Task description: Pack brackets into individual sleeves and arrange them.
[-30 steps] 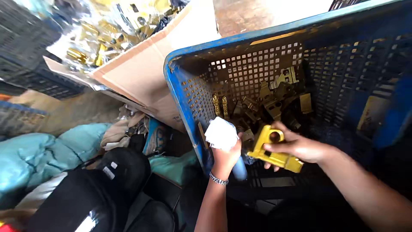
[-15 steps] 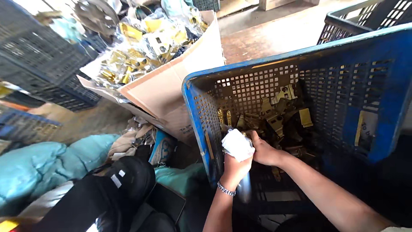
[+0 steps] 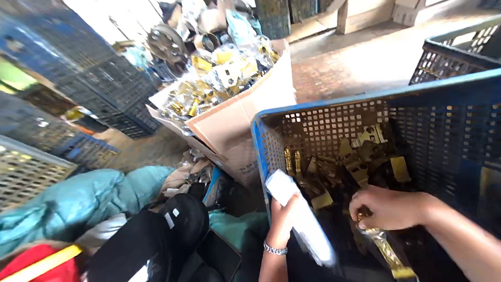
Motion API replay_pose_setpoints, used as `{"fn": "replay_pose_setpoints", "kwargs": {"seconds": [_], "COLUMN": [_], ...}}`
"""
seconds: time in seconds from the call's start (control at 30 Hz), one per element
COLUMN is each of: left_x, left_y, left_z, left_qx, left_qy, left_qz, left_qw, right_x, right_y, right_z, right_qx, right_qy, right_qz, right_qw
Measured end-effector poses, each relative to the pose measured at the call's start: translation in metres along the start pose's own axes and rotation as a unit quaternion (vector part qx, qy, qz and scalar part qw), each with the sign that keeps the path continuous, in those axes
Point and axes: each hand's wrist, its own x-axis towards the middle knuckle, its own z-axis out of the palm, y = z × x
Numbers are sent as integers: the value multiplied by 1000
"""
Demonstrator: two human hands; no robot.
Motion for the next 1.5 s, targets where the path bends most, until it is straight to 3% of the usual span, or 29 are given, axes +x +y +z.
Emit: {"fn": "replay_pose_setpoints", "kwargs": {"seconds": [0.03,0.1,0.13,0.17,0.2,0.27,0.3,0.33,0.43,0.5,0.6,0.7,0.77,0.83,0.9,0.97,1.07,1.17,1.23,1.3,1.4,1.5], "left_x": [0,-5,-7,-9,-11,-15,-17,-18,-19,-25,-23,-17,-10,3,13,0,-26,-19,-8,4,18,29], "left_y": [2,0,-2,-4,-7,-13,-18,-25,-37,-28,-7,-10,-25,-34,-30,-20,-20,-24,-25,-25,-28,-32], "left_z": [1,7,11,15,18,26,28,31,39,39,39,32,23,13,8,17,42,41,34,22,9,14], "left_qx": [-7,23,45,67,85,97,96,93,60,4,-100,-29,166,304,269,123,20,29,94,174,195,134], "left_qy": [14,10,6,1,-8,-33,-42,-46,-75,-116,-160,-208,-152,-16,57,-5,-174,-219,-180,-76,57,46], "left_qz": [-3,14,10,10,14,35,46,67,108,18,-98,-27,115,240,215,91,-92,-74,10,70,118,171], "left_qw": [1000,1000,999,998,996,994,993,992,989,993,977,977,968,922,937,988,980,972,979,979,972,975], "right_x": [-12,-13,-8,-2,6,21,28,33,38,35,23,10,7,5,5,9,15,18,32,61,131,199], "right_y": [-2,-14,-26,-33,-34,-31,-28,-21,4,12,13,22,29,36,38,34,23,35,50,69,110,150], "right_z": [-12,-31,-38,-39,-31,-1,15,31,64,74,76,75,79,84,89,97,103,79,61,42,21,19], "right_qx": [60,234,297,289,233,115,105,120,252,369,445,497,487,494,534,557,501,434,428,410,257,81], "right_qy": [104,311,361,385,380,262,192,175,241,239,198,91,84,149,223,245,158,54,100,157,238,200], "right_qz": [-104,-277,-293,-269,-221,-114,-66,-38,-32,-19,-14,-20,-7,17,32,28,-13,-12,-14,22,134,219], "right_qw": [987,879,834,834,868,951,973,976,937,898,873,863,869,856,815,793,850,899,898,898,927,951]}}
